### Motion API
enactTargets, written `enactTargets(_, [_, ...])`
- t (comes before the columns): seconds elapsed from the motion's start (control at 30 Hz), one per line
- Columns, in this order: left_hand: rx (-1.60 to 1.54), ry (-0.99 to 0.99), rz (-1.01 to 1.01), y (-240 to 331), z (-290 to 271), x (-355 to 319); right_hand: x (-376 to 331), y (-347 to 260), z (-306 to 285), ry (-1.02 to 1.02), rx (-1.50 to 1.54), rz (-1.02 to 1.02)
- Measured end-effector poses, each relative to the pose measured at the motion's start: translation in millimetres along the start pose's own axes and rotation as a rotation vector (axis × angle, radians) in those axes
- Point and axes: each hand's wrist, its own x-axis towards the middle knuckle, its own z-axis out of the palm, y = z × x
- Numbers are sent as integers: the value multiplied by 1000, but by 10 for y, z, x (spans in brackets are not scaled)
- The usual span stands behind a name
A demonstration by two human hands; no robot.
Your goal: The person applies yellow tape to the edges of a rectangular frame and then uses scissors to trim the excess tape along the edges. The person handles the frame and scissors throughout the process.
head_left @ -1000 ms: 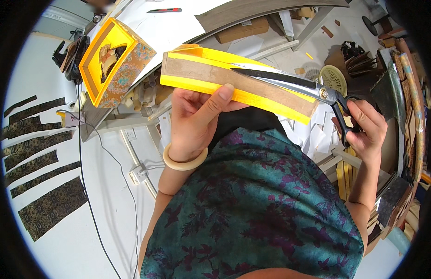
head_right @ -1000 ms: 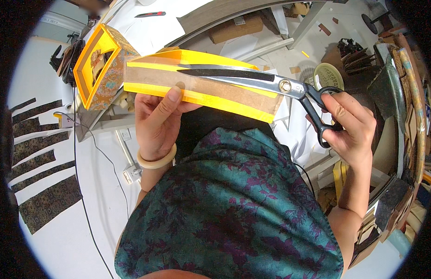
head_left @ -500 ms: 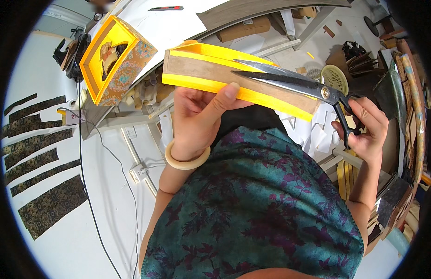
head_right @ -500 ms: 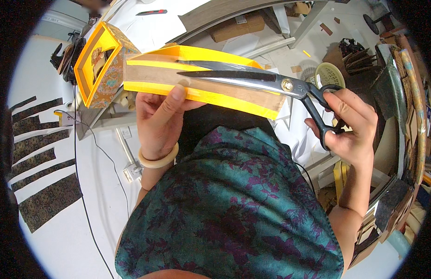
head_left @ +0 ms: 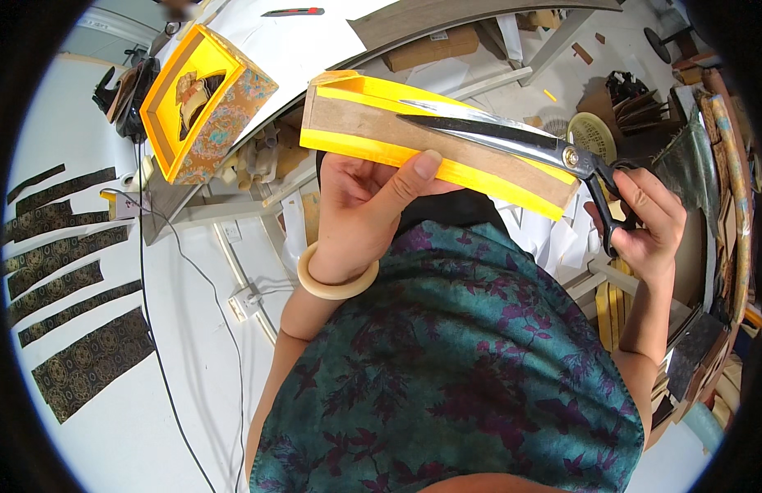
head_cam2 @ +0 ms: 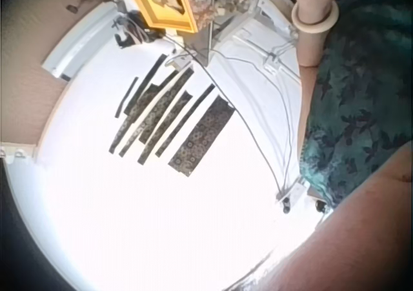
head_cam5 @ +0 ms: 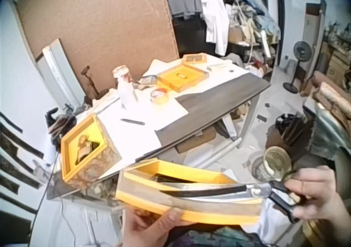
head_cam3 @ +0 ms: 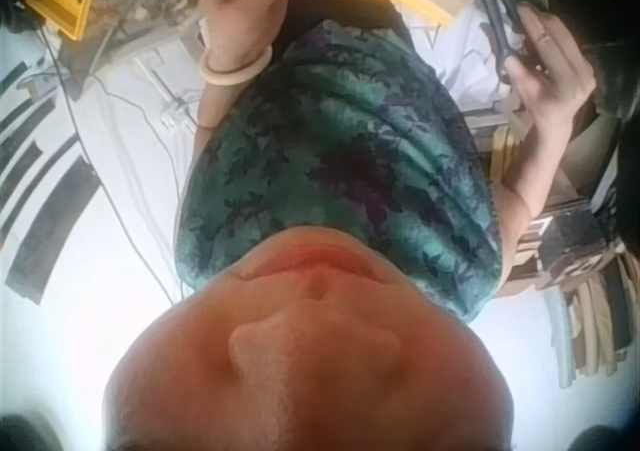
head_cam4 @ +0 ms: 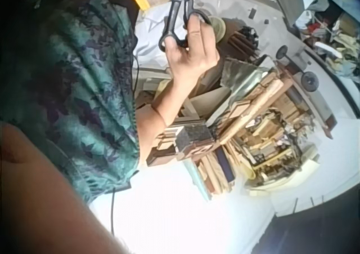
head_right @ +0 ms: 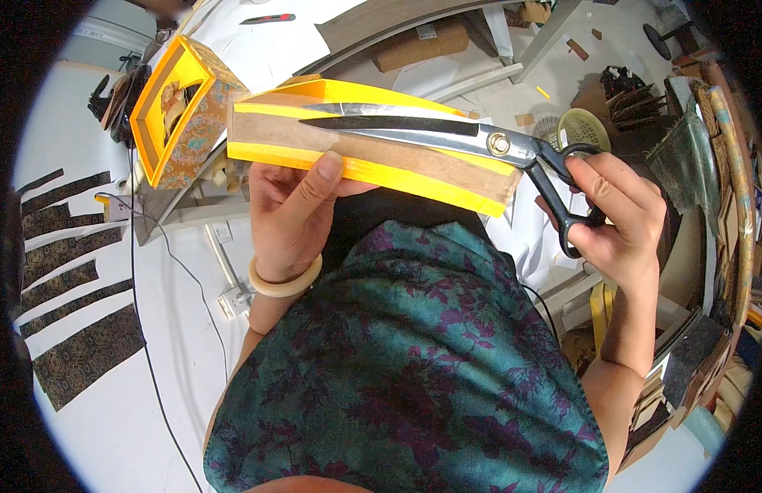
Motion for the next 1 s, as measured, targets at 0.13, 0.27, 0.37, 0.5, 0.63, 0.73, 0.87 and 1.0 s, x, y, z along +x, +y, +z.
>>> enactTargets(0.13, [-1, -9, 7, -4, -1, 0, -26, 21, -4, 0, -12, -6])
enactTargets(0.27, [9, -15, 22, -11, -10, -5, -35, 41, -3, 10, -24, -35])
enactTargets(0.37, [4, -17, 23, -13, -8, -4, -40, 22, 3, 15, -38, -22])
enactTargets(0.5, [-7, -17, 34, -9, 18, 0, -9, -2, 6, 20, -42, 7])
enactTargets(0.63, [10, -27, 48, -16, 0, -13, 29, -62, -28, 17, 8, 57])
enactTargets(0.73, [13, -36, 52, -26, -6, -10, 13, -53, -49, 5, 3, 70])
enactTargets(0.87, [2, -37, 64, -36, 5, -5, -2, -1, -24, 23, -14, 28])
enactTargets(1.0, [17, -33, 60, -34, 2, -12, -29, 30, -27, 12, 38, 25])
